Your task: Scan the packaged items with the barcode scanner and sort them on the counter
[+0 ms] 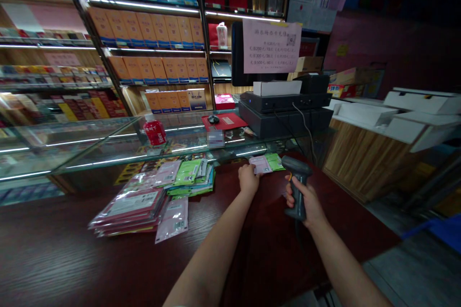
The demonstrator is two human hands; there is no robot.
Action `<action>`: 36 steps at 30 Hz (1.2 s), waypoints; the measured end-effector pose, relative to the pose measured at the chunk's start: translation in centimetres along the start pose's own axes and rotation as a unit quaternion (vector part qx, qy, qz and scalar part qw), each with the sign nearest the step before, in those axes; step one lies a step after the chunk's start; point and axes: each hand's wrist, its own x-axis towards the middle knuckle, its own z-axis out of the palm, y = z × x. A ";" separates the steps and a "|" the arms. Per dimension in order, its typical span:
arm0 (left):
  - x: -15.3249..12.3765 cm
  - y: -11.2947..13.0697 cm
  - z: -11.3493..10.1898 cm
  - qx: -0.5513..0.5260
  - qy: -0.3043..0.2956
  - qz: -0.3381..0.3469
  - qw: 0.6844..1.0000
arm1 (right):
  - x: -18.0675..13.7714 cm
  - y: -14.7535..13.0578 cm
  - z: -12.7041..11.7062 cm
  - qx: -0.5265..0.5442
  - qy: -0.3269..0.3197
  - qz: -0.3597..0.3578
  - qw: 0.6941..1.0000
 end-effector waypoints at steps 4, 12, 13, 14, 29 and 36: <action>0.3 0.2 0.0 0.000 -0.001 -0.007 1.000 | 0.1 0.1 -0.2 -0.006 -0.001 0.005 1.000; -1.1 -0.1 -1.8 -0.031 -0.010 0.026 0.999 | -0.1 0.0 0.0 -0.019 0.009 0.010 1.000; -1.4 -0.2 -2.2 -0.034 -0.010 0.034 0.999 | -0.2 0.0 0.0 -0.022 0.010 0.009 1.000; -1.8 -0.4 -2.6 -0.036 -0.011 0.043 0.998 | -0.2 0.0 0.0 -0.026 0.011 0.009 1.000; -10.0 -7.4 -14.5 0.146 -0.035 0.044 0.988 | -0.8 0.6 -0.5 -0.063 0.018 0.020 0.998; -13.9 -10.1 -17.5 0.281 -0.077 -0.068 0.954 | -0.6 1.0 -0.8 -0.081 0.014 0.025 0.996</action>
